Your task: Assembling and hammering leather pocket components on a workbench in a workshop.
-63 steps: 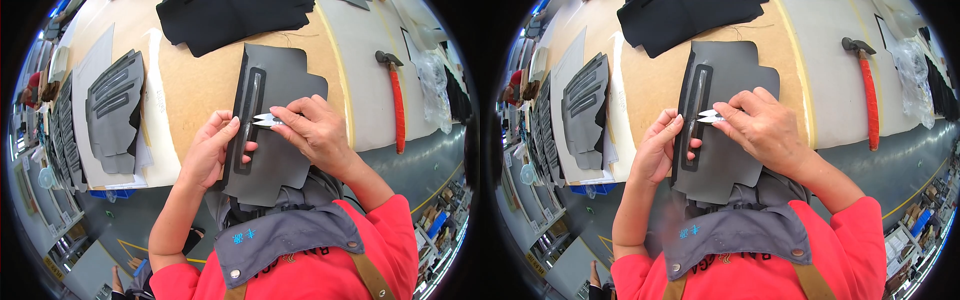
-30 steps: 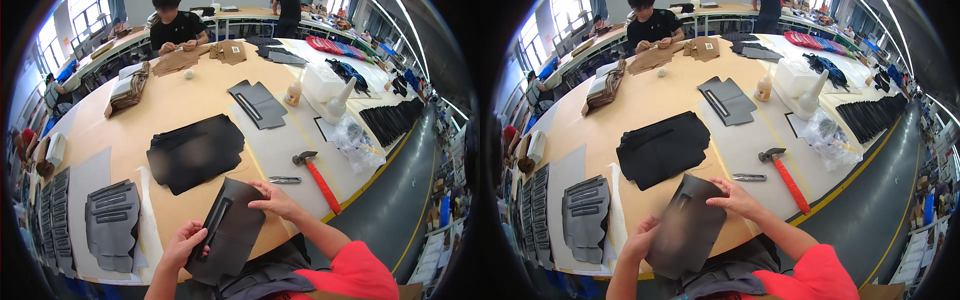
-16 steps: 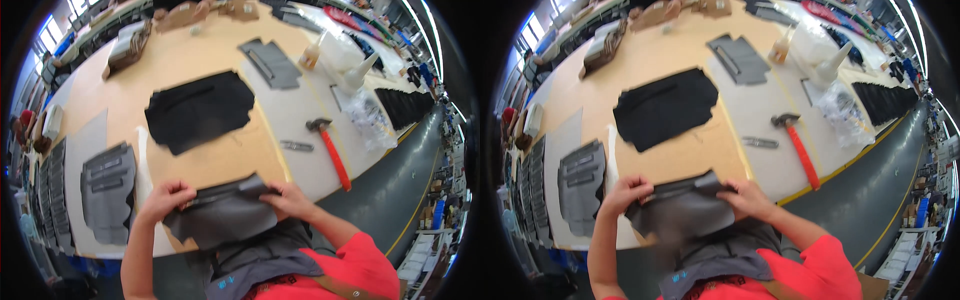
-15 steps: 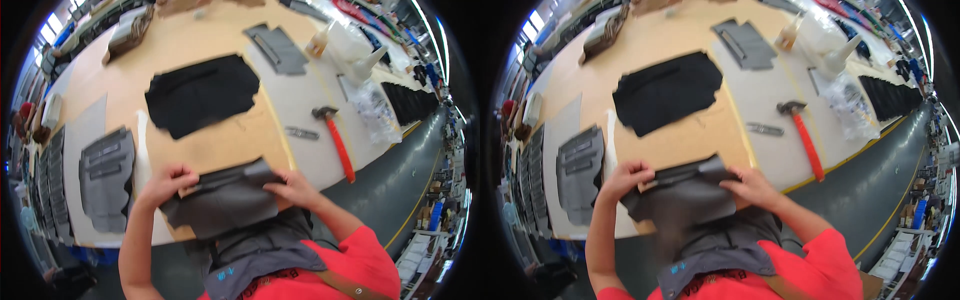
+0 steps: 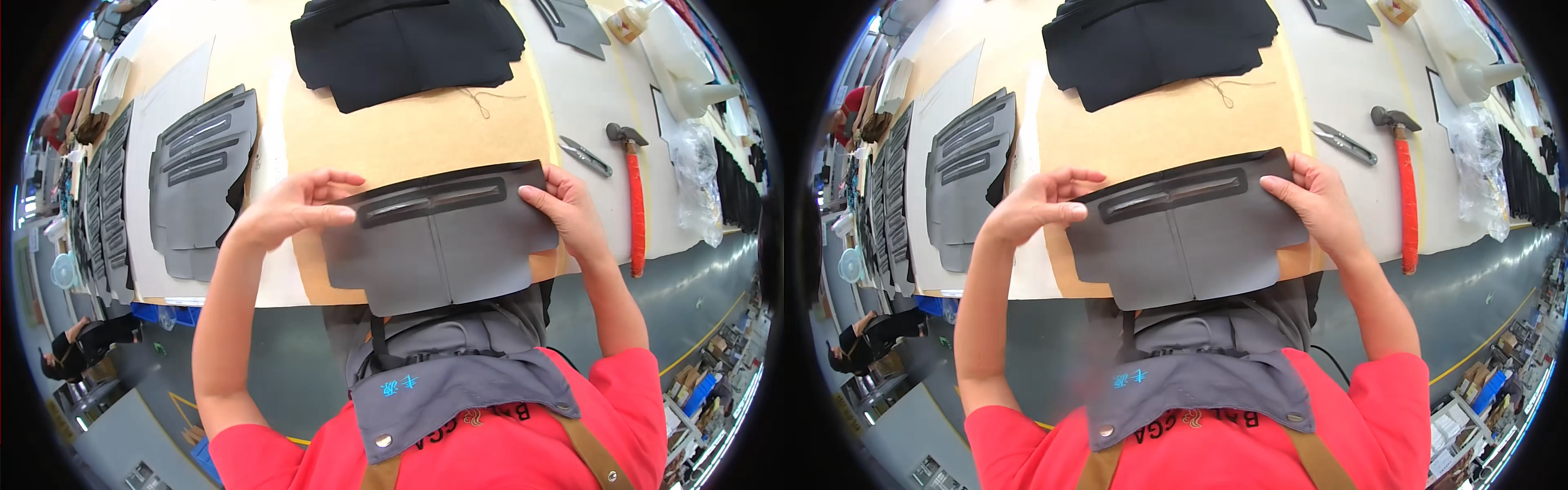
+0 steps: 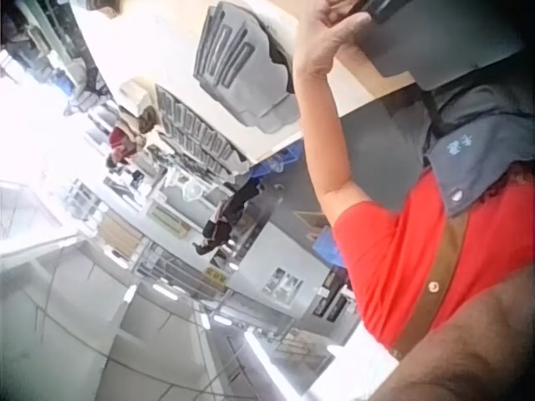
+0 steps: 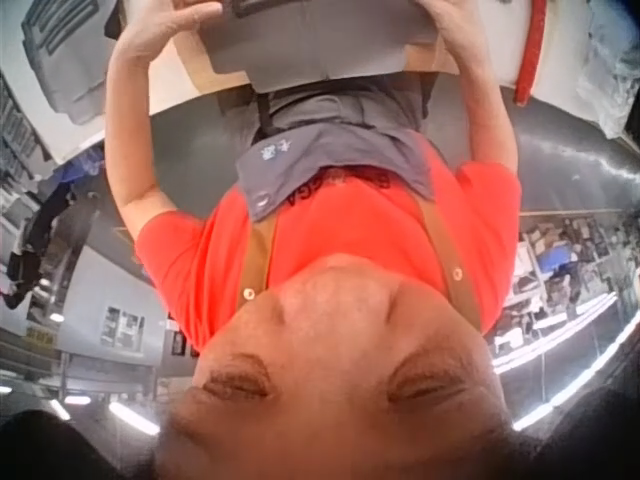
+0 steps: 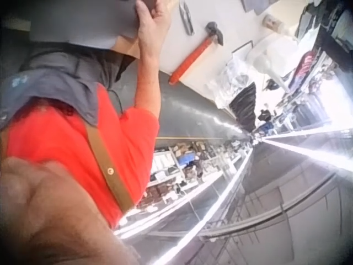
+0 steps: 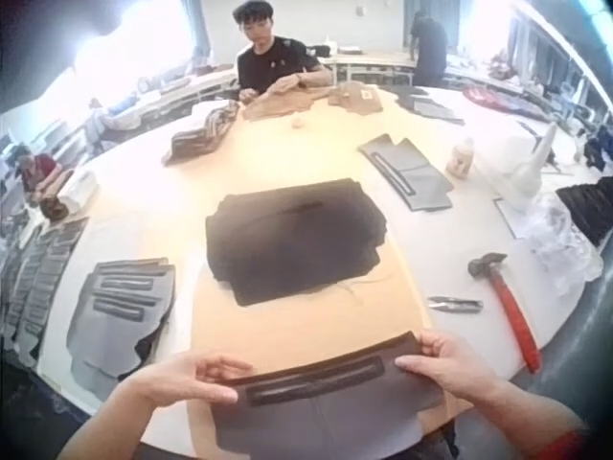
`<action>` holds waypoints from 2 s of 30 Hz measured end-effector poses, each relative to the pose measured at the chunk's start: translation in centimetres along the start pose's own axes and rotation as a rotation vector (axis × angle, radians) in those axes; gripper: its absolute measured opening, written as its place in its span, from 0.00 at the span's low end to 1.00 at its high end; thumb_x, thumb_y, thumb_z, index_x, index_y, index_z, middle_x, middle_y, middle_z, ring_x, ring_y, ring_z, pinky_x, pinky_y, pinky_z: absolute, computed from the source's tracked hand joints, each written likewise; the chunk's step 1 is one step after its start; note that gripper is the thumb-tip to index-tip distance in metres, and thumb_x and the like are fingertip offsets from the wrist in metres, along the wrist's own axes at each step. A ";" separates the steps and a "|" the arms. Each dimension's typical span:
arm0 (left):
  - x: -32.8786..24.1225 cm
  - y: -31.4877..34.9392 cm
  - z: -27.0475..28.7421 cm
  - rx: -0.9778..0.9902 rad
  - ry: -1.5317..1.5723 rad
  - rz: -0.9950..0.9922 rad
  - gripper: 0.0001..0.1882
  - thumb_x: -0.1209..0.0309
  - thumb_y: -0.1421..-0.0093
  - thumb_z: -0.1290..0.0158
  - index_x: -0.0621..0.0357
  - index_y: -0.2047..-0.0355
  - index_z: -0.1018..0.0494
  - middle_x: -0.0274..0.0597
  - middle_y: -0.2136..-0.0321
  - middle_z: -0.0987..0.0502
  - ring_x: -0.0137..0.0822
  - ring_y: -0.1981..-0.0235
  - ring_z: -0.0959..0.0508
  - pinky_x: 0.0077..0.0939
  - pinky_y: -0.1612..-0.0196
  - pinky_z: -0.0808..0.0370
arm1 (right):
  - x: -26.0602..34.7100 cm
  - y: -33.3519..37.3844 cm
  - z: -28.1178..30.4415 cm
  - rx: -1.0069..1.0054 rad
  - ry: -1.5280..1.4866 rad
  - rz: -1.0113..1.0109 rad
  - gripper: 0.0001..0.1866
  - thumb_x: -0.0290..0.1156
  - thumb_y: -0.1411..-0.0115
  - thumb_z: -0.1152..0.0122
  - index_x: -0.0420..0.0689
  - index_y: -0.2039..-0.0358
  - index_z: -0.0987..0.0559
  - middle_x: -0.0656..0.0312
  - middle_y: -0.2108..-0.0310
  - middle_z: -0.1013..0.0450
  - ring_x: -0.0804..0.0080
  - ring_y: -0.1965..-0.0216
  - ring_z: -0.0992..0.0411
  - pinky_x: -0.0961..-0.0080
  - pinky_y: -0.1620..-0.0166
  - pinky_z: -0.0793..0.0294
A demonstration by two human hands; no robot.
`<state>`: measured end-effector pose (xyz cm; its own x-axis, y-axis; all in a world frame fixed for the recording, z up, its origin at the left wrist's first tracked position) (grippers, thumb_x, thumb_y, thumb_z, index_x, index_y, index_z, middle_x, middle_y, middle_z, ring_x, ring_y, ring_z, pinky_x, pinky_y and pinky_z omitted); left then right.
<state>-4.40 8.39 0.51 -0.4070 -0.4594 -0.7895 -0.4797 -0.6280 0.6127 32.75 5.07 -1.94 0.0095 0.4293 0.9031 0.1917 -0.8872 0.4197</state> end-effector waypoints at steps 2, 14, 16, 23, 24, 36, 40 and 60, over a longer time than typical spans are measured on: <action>2.1 1.3 -0.8 -0.142 0.293 0.115 0.28 0.75 0.37 0.35 0.64 0.37 0.29 0.37 0.59 0.17 0.23 0.61 0.19 0.18 0.55 0.22 | 0.4 0.5 0.0 -0.037 0.031 -0.022 0.13 0.25 0.32 0.37 0.34 0.48 0.21 0.64 0.60 0.18 0.84 0.60 0.24 0.84 0.55 0.23; 3.4 1.8 -6.6 -0.400 0.717 0.018 0.23 0.75 0.39 0.32 0.66 0.45 0.25 0.43 0.55 0.16 0.32 0.57 0.16 0.27 0.51 0.18 | 2.2 -0.5 -1.2 0.030 0.029 -0.198 0.24 0.31 0.38 0.27 0.36 0.43 0.22 0.60 0.54 0.19 0.77 0.56 0.21 0.77 0.52 0.21; 3.8 2.0 -6.6 -0.357 0.760 0.051 0.22 0.75 0.38 0.32 0.66 0.45 0.24 0.44 0.54 0.16 0.33 0.56 0.16 0.28 0.50 0.18 | 1.9 -0.2 -0.6 0.029 -0.021 -0.258 0.25 0.31 0.38 0.26 0.36 0.43 0.22 0.58 0.53 0.19 0.75 0.55 0.21 0.75 0.51 0.20; 4.7 3.8 -8.9 -0.092 1.193 -0.243 0.27 0.71 0.33 0.37 0.64 0.37 0.32 0.41 0.55 0.17 0.32 0.51 0.20 0.30 0.48 0.20 | 2.4 3.4 -1.9 0.159 -0.560 -0.225 0.23 0.33 0.36 0.28 0.37 0.44 0.22 0.57 0.54 0.18 0.71 0.53 0.19 0.69 0.48 0.20; 4.7 4.1 -9.5 -0.094 1.225 -0.373 0.30 0.69 0.33 0.37 0.61 0.34 0.34 0.39 0.57 0.17 0.31 0.51 0.21 0.27 0.49 0.21 | 2.5 4.2 -2.1 0.228 -0.623 -0.178 0.23 0.34 0.36 0.28 0.37 0.45 0.22 0.57 0.55 0.18 0.70 0.53 0.19 0.69 0.47 0.20; 2.8 7.3 -10.3 0.145 1.152 -0.472 0.49 0.53 0.42 0.29 0.55 0.28 0.42 0.25 0.71 0.26 0.23 0.67 0.29 0.21 0.59 0.30 | 3.6 6.8 -2.8 0.491 -0.831 -0.074 0.16 0.38 0.32 0.31 0.44 0.55 0.28 0.61 0.66 0.21 0.65 0.61 0.22 0.66 0.51 0.22; 3.4 4.4 -7.7 -0.217 1.087 -0.187 0.39 0.53 0.33 0.36 0.61 0.32 0.38 0.33 0.65 0.24 0.27 0.59 0.22 0.22 0.54 0.24 | 1.4 2.3 -3.4 0.167 -0.439 -0.171 0.19 0.37 0.30 0.34 0.46 0.44 0.28 0.64 0.67 0.22 0.70 0.55 0.22 0.72 0.50 0.22; 4.0 2.5 -8.2 -0.821 0.050 -0.185 0.10 0.76 0.29 0.44 0.65 0.49 0.22 0.34 0.63 0.20 0.22 0.65 0.21 0.16 0.62 0.23 | 0.9 0.1 -3.4 -0.254 0.693 0.215 0.09 0.30 0.37 0.30 0.39 0.65 0.19 0.62 0.71 0.24 0.77 0.72 0.27 0.78 0.66 0.25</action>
<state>-0.85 -0.11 -1.39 -0.3337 -0.3187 -0.8872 0.1901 -0.9445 0.2678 29.41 4.76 -0.76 -0.6126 0.1129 0.7823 0.0233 -0.9867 0.1607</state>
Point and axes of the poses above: each hand's wrist, its own y-axis away from the middle knuckle, its own z-axis out of the back of the hand, x = y × z, the point moved 2 cm from there along -y, towards the middle knuckle
